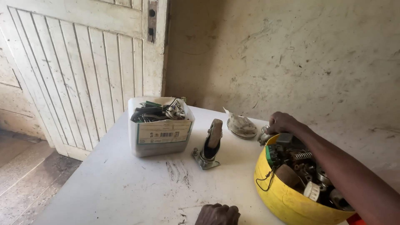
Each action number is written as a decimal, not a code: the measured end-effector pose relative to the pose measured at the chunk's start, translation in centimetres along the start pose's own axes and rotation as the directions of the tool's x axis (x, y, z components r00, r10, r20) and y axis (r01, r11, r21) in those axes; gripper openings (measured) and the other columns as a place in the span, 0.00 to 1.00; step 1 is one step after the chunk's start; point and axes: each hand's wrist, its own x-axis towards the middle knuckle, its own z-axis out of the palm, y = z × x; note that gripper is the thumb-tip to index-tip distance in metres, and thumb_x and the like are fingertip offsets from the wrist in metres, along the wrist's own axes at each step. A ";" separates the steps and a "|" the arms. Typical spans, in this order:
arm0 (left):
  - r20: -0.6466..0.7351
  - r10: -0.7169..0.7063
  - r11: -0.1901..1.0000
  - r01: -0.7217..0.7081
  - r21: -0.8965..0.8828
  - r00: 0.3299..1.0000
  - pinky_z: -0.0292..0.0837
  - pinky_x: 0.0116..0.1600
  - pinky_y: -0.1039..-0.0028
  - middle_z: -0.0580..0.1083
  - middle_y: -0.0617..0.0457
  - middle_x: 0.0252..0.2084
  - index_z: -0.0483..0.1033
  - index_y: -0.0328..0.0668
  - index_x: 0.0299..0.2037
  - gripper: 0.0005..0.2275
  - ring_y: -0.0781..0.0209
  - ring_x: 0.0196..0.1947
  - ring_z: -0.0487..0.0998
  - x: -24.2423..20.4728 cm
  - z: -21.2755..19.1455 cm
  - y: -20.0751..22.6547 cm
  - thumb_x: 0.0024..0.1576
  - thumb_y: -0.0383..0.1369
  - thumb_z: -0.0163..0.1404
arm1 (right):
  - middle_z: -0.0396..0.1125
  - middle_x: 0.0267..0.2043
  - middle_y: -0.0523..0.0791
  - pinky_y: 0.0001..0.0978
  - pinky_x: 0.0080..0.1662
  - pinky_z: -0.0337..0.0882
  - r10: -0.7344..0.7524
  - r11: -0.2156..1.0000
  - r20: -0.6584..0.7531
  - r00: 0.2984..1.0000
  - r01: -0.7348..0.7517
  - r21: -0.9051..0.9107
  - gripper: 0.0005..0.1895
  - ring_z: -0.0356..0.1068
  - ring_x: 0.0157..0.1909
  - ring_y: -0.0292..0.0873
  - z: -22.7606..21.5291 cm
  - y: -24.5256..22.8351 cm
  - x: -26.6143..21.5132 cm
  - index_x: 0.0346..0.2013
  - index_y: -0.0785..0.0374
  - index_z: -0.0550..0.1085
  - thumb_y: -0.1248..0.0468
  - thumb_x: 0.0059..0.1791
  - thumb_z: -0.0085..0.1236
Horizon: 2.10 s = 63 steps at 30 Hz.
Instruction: Inspecting a caster wheel for faults and searching for replacement parts in storage bins.
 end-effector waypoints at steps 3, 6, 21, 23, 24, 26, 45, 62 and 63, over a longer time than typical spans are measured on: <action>0.061 -0.003 1.000 0.002 0.015 0.998 0.51 0.14 0.70 0.59 0.58 0.11 0.66 0.47 0.22 0.12 0.65 0.11 0.57 0.5 -1.2 0.3 0.56 0.28 0.53 | 0.78 0.44 0.47 0.39 0.38 0.69 0.060 0.998 -0.116 0.991 -0.056 0.038 0.23 0.75 0.40 0.46 -1.2 -0.5 -1.0 0.44 0.56 0.78 0.48 0.42 0.74; 0.142 -0.006 0.999 0.011 -0.032 0.990 0.61 0.13 0.60 0.70 0.54 0.15 0.69 0.45 0.23 0.12 0.53 0.11 0.70 1.5 -3.2 1.1 0.61 0.31 0.51 | 0.68 0.61 0.52 0.48 0.49 0.69 0.070 0.982 -0.242 0.968 -0.024 0.186 0.40 0.71 0.55 0.54 -3.5 -0.2 -2.9 0.60 0.58 0.69 0.40 0.41 0.66; 0.367 -0.139 0.986 0.161 -0.031 0.920 0.61 0.19 0.55 0.71 0.50 0.19 0.68 0.45 0.26 0.13 0.46 0.15 0.71 2.4 -5.8 2.8 0.65 0.33 0.43 | 0.75 0.41 0.57 0.40 0.40 0.80 -0.011 0.759 -0.627 0.779 0.415 0.502 0.10 0.77 0.42 0.52 -8.1 5.4 -22.4 0.40 0.71 0.77 0.65 0.52 0.60; 0.323 -0.138 0.987 0.156 -0.029 0.936 0.58 0.19 0.54 0.71 0.49 0.18 0.68 0.45 0.27 0.13 0.44 0.15 0.70 2.1 -5.4 2.6 0.65 0.35 0.44 | 0.73 0.39 0.53 0.36 0.35 0.78 0.049 0.793 -0.664 0.746 0.375 0.481 0.06 0.73 0.37 0.46 -6.3 7.5 -21.9 0.40 0.70 0.75 0.67 0.54 0.60; 0.320 -0.136 0.988 0.153 -0.030 0.937 0.58 0.19 0.54 0.71 0.49 0.18 0.68 0.45 0.27 0.13 0.44 0.15 0.70 2.2 -5.5 2.7 0.65 0.35 0.44 | 0.73 0.39 0.53 0.36 0.35 0.78 0.050 0.793 -0.666 0.744 0.376 0.479 0.06 0.73 0.37 0.46 -5.7 7.4 -22.8 0.40 0.70 0.75 0.67 0.54 0.60; 0.347 -0.142 0.985 0.166 -0.041 0.927 0.59 0.20 0.58 0.69 0.51 0.17 0.68 0.45 0.25 0.14 0.51 0.14 0.69 2.3 -5.6 2.8 0.66 0.34 0.44 | 0.72 0.41 0.54 0.33 0.24 0.74 0.115 0.857 -0.641 0.759 0.251 0.451 0.14 0.72 0.31 0.46 -4.3 6.9 -24.1 0.47 0.68 0.71 0.59 0.55 0.57; 0.455 -0.153 0.973 0.215 -0.087 0.877 0.59 0.21 0.55 0.69 0.48 0.19 0.66 0.43 0.24 0.16 0.47 0.15 0.68 3.2 -7.1 3.2 0.68 0.31 0.39 | 0.77 0.49 0.48 0.45 0.49 0.74 -0.366 0.925 -0.725 0.583 0.313 -0.215 0.21 0.76 0.48 0.52 0.5 -2.0 -22.3 0.48 0.62 0.80 0.49 0.51 0.58; 0.358 -0.103 0.983 0.150 -0.107 0.928 0.58 0.20 0.58 0.69 0.45 0.18 0.67 0.36 0.25 0.04 0.45 0.14 0.68 2.4 -7.2 2.9 0.52 0.22 0.45 | 0.68 0.62 0.55 0.51 0.56 0.69 -0.203 0.946 -0.385 0.900 0.281 0.159 0.34 0.69 0.62 0.58 3.1 -21.5 -8.1 0.60 0.67 0.71 0.45 0.49 0.59; 0.358 -0.107 0.983 0.154 -0.105 0.928 0.58 0.20 0.58 0.69 0.45 0.18 0.67 0.36 0.25 0.04 0.45 0.14 0.68 2.3 -7.3 3.0 0.52 0.22 0.45 | 0.68 0.62 0.55 0.51 0.56 0.69 -0.207 0.945 -0.383 0.900 0.285 0.159 0.34 0.69 0.62 0.58 4.0 -21.8 -8.6 0.60 0.67 0.71 0.45 0.49 0.59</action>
